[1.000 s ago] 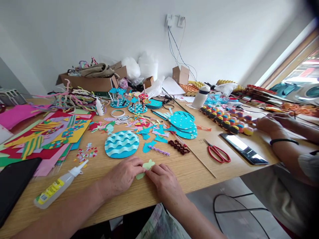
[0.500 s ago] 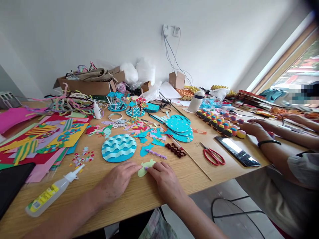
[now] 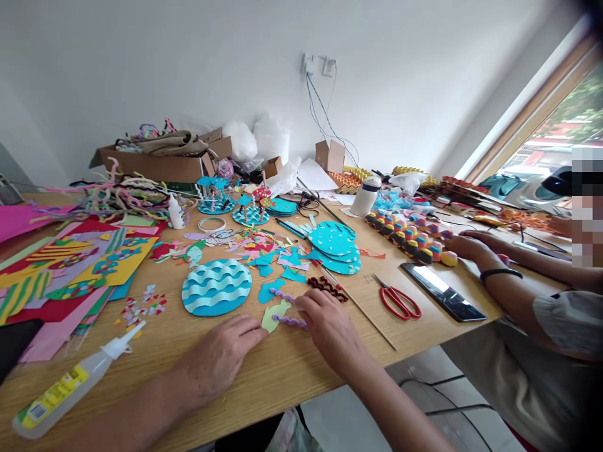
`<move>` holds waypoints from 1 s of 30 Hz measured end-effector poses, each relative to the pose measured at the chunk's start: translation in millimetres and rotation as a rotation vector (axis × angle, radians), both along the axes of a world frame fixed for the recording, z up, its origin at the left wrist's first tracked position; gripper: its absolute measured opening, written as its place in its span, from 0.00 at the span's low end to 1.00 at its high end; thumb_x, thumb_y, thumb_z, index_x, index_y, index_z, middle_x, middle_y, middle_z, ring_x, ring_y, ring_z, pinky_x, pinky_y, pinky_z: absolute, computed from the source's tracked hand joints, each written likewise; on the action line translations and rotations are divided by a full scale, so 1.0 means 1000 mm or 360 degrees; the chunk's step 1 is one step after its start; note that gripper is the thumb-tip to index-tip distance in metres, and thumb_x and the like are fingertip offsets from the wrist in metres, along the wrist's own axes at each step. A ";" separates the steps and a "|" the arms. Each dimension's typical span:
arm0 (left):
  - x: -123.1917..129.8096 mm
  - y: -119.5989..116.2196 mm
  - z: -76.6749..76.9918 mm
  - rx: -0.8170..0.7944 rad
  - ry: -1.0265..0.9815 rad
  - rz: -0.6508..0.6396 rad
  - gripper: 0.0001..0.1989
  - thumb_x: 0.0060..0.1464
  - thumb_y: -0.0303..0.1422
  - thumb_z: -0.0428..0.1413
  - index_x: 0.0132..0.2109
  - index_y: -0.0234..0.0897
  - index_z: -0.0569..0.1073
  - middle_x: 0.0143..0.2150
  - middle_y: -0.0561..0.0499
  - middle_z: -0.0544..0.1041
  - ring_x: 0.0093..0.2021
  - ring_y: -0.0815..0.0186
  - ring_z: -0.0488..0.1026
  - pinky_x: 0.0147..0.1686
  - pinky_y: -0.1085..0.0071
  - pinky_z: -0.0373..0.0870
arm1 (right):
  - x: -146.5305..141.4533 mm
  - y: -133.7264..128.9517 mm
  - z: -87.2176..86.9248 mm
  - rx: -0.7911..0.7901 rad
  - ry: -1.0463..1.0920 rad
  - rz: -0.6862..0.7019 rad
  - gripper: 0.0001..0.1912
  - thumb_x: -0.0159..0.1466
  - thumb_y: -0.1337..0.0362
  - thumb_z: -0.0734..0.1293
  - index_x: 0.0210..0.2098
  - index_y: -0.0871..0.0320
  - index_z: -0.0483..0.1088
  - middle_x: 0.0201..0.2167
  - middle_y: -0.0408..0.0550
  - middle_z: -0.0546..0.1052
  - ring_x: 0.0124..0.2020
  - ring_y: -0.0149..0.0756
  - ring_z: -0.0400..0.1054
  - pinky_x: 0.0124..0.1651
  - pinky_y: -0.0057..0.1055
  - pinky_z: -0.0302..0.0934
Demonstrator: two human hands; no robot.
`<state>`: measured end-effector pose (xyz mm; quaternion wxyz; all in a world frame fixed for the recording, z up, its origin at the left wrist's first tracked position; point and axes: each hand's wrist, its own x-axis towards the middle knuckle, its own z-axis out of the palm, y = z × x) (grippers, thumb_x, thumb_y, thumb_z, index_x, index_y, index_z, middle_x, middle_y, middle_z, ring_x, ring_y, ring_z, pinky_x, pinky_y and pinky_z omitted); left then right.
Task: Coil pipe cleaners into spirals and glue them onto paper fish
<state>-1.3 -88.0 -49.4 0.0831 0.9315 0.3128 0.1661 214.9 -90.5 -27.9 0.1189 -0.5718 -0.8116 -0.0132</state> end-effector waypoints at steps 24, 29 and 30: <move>0.015 0.042 0.006 0.0226 0.0292 0.0254 0.25 0.47 0.15 0.41 0.51 0.34 0.68 0.50 0.43 0.73 0.56 0.56 0.62 0.53 0.51 0.58 | 0.021 0.045 0.018 -0.0162 -0.0251 -0.0271 0.09 0.63 0.66 0.60 0.34 0.57 0.72 0.35 0.49 0.74 0.35 0.35 0.69 0.30 0.27 0.52; -0.005 0.039 0.010 0.0406 0.0070 0.0240 0.24 0.49 0.16 0.41 0.48 0.38 0.70 0.46 0.46 0.75 0.50 0.59 0.68 0.52 0.56 0.61 | 0.062 0.033 0.031 -0.0141 -0.0207 -0.0525 0.10 0.63 0.67 0.58 0.34 0.58 0.71 0.35 0.50 0.74 0.35 0.37 0.68 0.30 0.27 0.51; -0.008 0.038 0.011 0.0430 0.0051 0.0213 0.22 0.50 0.17 0.41 0.47 0.38 0.71 0.45 0.47 0.76 0.48 0.60 0.69 0.51 0.58 0.62 | 0.067 0.030 0.029 -0.0152 -0.0197 -0.0533 0.10 0.63 0.67 0.59 0.33 0.58 0.71 0.34 0.50 0.74 0.35 0.36 0.68 0.30 0.27 0.51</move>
